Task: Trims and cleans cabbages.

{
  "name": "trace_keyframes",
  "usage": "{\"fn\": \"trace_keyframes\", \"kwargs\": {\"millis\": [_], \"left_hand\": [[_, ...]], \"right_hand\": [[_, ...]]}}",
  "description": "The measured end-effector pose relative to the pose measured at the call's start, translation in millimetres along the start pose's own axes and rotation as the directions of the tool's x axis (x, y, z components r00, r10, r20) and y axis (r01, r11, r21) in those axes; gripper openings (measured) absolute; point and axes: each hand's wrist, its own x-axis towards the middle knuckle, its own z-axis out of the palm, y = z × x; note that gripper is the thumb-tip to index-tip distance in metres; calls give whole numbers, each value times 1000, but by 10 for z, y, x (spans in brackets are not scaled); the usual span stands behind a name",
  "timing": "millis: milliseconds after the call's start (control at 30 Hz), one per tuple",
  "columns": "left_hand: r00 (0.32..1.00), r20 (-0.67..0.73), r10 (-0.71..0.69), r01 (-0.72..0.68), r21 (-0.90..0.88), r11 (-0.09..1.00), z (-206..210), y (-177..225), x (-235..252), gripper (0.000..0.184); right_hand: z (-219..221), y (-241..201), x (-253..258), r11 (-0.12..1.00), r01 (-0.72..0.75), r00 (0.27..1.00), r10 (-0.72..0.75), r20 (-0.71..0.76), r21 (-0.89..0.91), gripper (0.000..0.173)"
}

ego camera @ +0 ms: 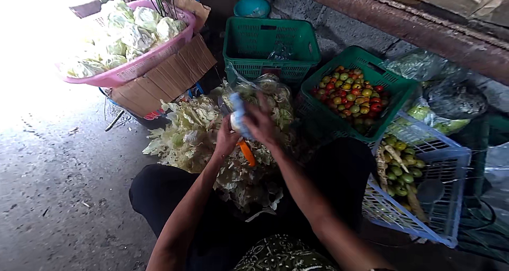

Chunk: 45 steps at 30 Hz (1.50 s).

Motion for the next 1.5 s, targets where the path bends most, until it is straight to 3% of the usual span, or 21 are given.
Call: {"fn": "trace_keyframes", "kwargs": {"millis": [33,100,200,267,300,333,367,433,500,567,633,667,733,800,833,933,1067,1133,1300,1400,1500], "left_hand": [[1000,-11,24,-22,155,988,-1,66,-77,47],[999,-10,42,-36,353,935,-86,65,-124,31],[997,-8,79,-71,345,936,-109,87,-165,35],[989,-9,150,-144,225,964,-36,14,-169,50],[989,-8,145,-142,144,979,-16,-11,-174,59],[993,-22,114,-112,76,991,-23,-18,-191,66],[994,-57,91,-90,31,995,-46,-14,-204,70],[984,-146,106,-110,-17,994,-75,10,-203,73],[965,-174,197,-190,54,980,-33,-4,-181,72],[942,-158,297,-259,222,940,26,-41,-155,67],[918,-121,377,-315,354,881,-33,-45,-151,69],[905,-113,411,-342,382,858,-92,-41,-137,72],[877,-123,464,-393,370,842,-167,-29,-138,75],[838,-100,536,-467,377,800,-207,-13,-106,56],[829,-84,553,-482,394,783,-215,-1,-101,47],[830,-21,557,-484,469,739,-237,-24,-119,39],[759,44,649,-522,636,568,-244,-77,-94,38],[775,21,632,-505,622,598,-219,-67,-89,37],[961,-65,269,-253,183,950,-251,52,-90,39],[974,-133,181,-187,-29,982,-217,7,-71,25],[978,-207,22,-72,-239,968,-210,-6,-69,15]], "right_hand": [[243,61,4,997,52,996,-48,72,-52,45],[510,161,40,989,113,989,-103,106,-99,36],[594,182,18,976,170,983,-177,-41,-137,25],[527,92,-7,999,48,989,-49,-140,-11,26],[450,-11,-10,982,-113,980,135,-147,152,32],[373,-104,2,899,-275,930,339,-144,341,40],[292,-134,16,766,-339,875,470,-116,545,45],[245,-71,24,495,-281,824,564,-58,822,48],[403,12,-55,355,-306,813,580,48,883,47],[557,15,-73,199,-443,790,547,276,874,54],[553,-74,13,87,-452,748,580,324,888,45],[538,-85,97,96,-419,749,598,284,903,38],[535,-24,194,280,-379,793,590,153,882,28],[543,14,130,541,-410,841,535,76,734,34],[549,18,76,612,-431,848,527,65,663,38],[561,-20,67,601,-470,810,584,46,646,38],[539,-123,156,572,-506,769,638,37,646,44],[522,-135,205,567,-508,751,660,10,649,45],[560,-97,84,686,-506,782,621,-58,523,44],[653,-26,-10,785,-464,832,545,-102,411,45],[622,5,-7,750,-448,838,542,-62,487,49]]}}
